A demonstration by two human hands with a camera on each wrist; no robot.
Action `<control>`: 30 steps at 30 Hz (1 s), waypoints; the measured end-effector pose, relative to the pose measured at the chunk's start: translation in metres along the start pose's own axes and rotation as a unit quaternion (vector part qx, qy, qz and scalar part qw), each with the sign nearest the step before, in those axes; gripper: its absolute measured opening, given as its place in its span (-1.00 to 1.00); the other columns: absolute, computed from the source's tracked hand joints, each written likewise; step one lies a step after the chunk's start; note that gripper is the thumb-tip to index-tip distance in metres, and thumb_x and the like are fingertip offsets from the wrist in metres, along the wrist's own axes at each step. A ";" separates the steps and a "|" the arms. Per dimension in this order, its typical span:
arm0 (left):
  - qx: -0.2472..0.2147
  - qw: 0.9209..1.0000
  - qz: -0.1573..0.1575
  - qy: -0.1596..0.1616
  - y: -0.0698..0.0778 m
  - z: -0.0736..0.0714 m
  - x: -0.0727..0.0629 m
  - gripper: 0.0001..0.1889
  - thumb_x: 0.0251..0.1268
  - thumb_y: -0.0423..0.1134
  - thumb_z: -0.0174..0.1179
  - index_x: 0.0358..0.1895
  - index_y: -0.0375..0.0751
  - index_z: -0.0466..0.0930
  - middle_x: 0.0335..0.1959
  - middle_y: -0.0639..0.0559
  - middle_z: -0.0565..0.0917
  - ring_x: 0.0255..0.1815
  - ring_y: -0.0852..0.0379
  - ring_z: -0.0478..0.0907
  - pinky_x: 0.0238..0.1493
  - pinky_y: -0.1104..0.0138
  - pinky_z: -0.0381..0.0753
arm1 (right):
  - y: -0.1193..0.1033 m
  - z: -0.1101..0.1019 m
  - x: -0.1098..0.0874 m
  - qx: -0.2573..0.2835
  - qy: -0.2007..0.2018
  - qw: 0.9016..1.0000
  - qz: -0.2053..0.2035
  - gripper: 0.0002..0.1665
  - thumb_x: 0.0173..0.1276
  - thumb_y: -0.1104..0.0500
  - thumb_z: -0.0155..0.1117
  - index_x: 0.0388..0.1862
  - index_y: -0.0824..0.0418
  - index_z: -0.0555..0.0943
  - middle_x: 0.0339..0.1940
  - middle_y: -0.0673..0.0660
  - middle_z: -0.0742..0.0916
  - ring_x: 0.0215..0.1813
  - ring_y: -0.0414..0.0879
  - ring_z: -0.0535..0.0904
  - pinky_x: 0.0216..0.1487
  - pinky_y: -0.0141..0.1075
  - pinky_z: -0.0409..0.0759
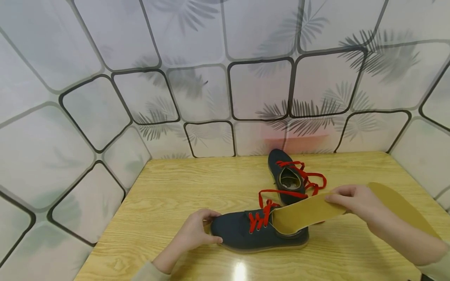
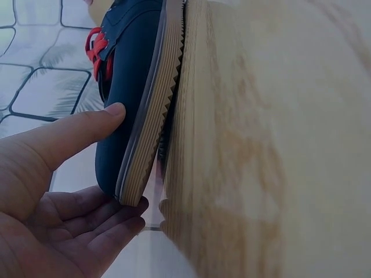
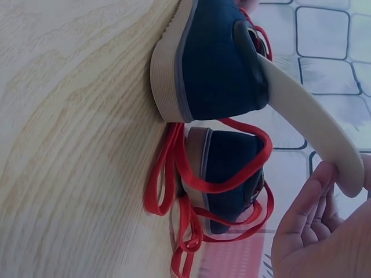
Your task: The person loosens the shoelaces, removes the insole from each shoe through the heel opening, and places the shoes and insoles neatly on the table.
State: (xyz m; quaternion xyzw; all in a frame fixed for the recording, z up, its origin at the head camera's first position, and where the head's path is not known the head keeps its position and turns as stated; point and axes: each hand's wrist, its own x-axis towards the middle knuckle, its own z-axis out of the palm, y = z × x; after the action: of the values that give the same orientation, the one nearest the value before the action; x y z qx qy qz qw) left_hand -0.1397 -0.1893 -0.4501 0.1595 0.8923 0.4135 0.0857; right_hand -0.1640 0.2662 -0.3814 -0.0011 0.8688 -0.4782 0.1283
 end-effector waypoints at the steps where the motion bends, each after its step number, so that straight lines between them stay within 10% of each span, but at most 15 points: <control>1: 0.000 1.000 0.000 0.000 0.000 0.000 0.000 -0.37 0.01 -0.33 0.69 0.20 -0.36 0.67 0.18 -0.23 0.70 0.20 -0.25 0.67 0.29 0.02 0.74 | 0.000 -0.001 0.000 0.001 0.001 1.000 0.000 -0.62 0.56 0.02 0.31 -0.01 0.32 0.80 -0.35 -0.31 0.77 -0.23 -0.39 0.59 -0.21 -0.37 0.69; 30: -0.004 1.000 -0.006 -0.001 0.000 0.000 0.001 -0.38 0.01 -0.34 0.69 0.20 -0.34 0.68 0.17 -0.23 0.71 0.20 -0.26 0.68 0.29 0.01 0.74 | 0.001 -0.022 -0.012 0.000 0.035 0.999 -0.001 -0.80 0.58 0.07 0.29 -0.22 0.00 0.82 -0.37 -0.41 0.70 -0.24 -0.47 0.55 -0.21 -0.45 0.67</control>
State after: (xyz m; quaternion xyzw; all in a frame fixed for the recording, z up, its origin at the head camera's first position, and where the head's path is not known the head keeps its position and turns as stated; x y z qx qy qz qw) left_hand -0.1402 -0.1892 -0.4497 0.1549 0.8916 0.4160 0.0899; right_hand -0.1568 0.2871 -0.3684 0.0142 0.8725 -0.4785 0.0974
